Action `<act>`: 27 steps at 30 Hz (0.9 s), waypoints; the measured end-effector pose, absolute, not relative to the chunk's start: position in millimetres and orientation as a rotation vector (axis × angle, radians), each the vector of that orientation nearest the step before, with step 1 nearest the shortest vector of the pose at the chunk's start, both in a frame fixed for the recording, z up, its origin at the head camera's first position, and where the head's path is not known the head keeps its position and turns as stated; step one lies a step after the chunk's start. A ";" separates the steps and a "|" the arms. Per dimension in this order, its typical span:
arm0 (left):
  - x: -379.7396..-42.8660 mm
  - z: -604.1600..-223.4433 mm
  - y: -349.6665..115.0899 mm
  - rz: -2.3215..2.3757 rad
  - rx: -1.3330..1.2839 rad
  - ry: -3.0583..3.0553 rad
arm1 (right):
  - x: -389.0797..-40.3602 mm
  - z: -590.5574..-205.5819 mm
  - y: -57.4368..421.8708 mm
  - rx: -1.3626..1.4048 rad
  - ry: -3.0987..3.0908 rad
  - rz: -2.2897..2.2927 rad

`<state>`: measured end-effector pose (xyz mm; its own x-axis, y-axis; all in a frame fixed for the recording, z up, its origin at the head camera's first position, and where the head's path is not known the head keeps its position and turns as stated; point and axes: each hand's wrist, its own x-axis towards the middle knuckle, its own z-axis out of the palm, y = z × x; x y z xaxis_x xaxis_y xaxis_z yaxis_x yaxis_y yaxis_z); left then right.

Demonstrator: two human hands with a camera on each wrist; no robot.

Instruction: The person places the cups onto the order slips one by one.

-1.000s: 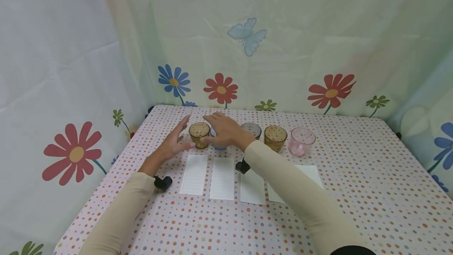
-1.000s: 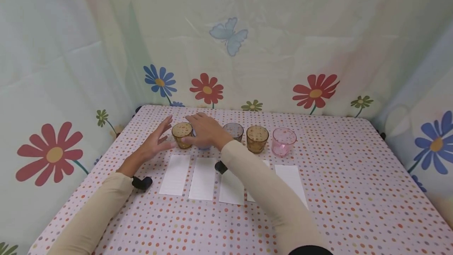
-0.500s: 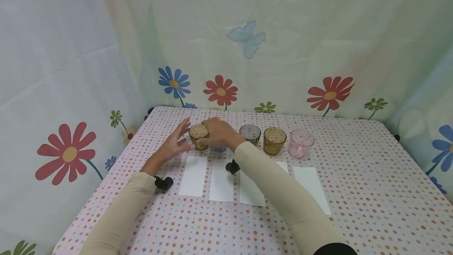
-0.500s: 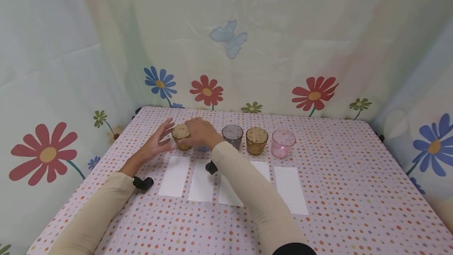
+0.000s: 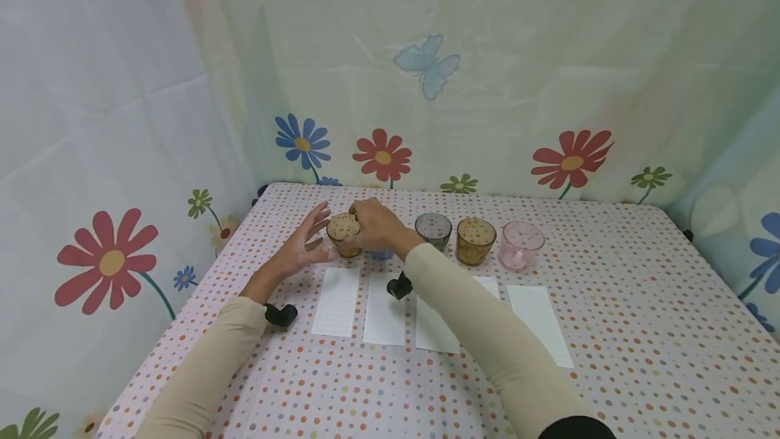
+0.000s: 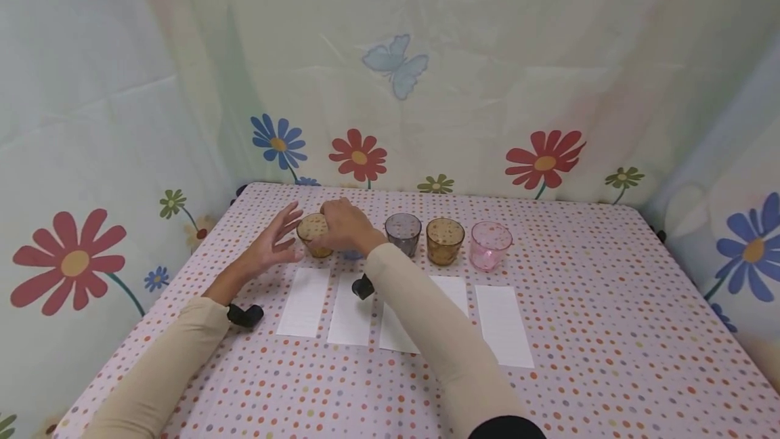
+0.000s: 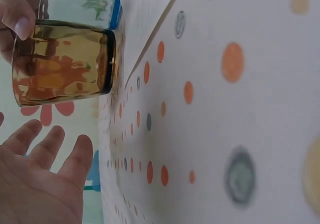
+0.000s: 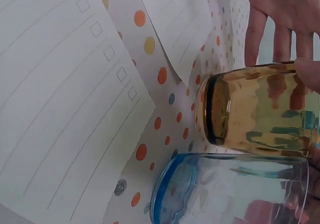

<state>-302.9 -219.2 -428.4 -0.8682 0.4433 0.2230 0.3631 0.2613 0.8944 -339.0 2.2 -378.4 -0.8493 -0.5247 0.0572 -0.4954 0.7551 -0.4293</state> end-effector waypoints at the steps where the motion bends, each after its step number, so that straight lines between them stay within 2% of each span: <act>1: -301.8 -427.9 -219.5 1.690 0.787 2.437 | -338.2 -378.7 2.1 -0.838 2.874 -0.692; 17: -278.4 -422.1 -231.2 1.632 0.849 2.404 | -309.3 -370.8 11.4 -1.002 2.639 -1.064; 27: -261.0 -421.8 -235.6 1.586 0.929 2.351 | -297.1 -373.9 11.6 -1.109 2.549 -1.103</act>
<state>-261.0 -235.6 -421.8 -0.7951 0.5708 0.2050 0.4037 0.2458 0.8812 -297.1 11.6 -373.9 -0.7151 -0.6841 0.1439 -0.5731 0.4559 -0.6809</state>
